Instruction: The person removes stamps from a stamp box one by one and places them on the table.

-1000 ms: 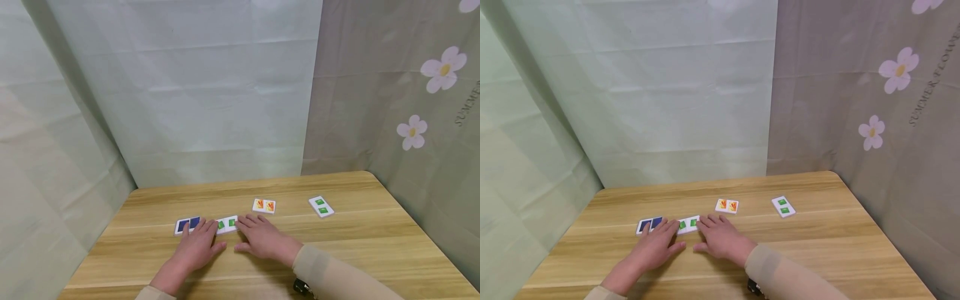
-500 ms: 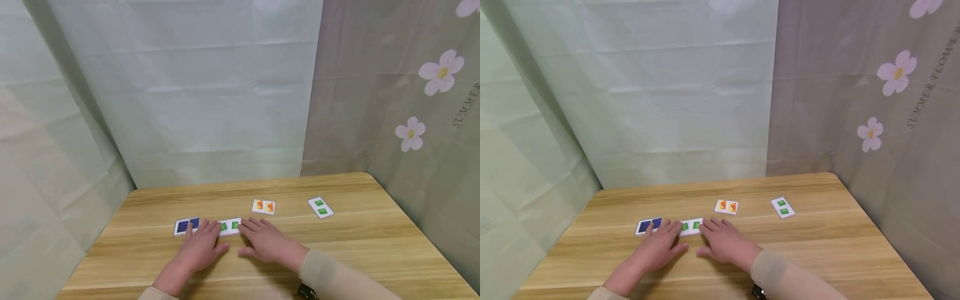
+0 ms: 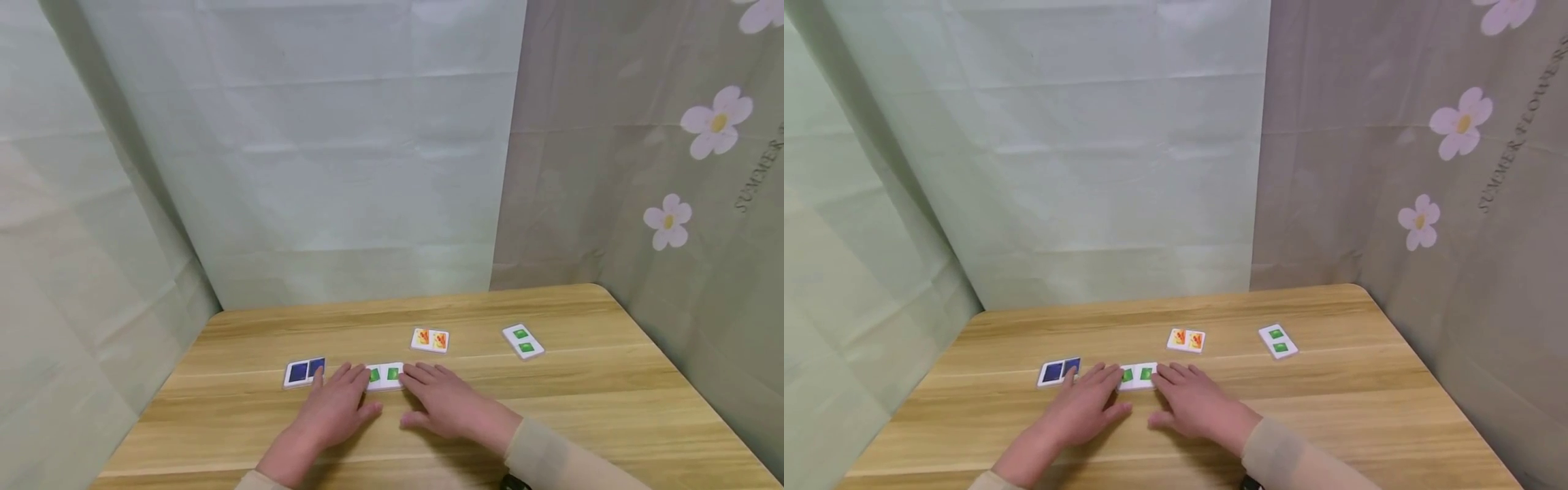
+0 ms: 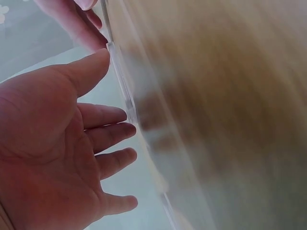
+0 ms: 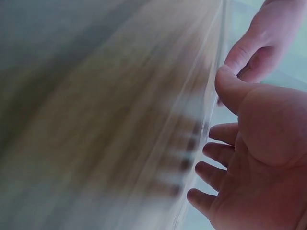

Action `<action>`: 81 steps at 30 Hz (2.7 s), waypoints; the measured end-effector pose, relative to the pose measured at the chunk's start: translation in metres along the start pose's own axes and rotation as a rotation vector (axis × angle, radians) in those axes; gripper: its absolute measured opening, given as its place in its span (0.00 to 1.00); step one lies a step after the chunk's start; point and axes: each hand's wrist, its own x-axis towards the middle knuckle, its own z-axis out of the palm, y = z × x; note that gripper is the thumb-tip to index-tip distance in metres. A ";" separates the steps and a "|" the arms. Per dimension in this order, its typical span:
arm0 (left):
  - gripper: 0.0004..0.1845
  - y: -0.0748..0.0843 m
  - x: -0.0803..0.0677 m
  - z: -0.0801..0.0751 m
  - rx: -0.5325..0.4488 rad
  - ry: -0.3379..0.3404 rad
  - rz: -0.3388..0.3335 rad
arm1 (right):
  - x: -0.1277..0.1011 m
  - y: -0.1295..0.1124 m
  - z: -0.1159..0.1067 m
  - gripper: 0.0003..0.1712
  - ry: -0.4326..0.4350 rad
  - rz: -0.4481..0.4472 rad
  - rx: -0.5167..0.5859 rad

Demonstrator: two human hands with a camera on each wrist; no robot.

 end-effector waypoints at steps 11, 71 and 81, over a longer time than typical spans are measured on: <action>0.35 0.015 0.001 0.002 0.008 -0.002 0.047 | -0.018 0.011 -0.003 0.47 0.004 -0.003 0.057; 0.35 0.039 0.010 0.006 -0.040 0.062 0.164 | -0.046 0.056 -0.002 0.44 0.161 0.077 0.440; 0.36 0.036 0.024 0.012 -0.059 0.051 0.217 | -0.039 0.056 -0.002 0.45 0.197 0.117 0.487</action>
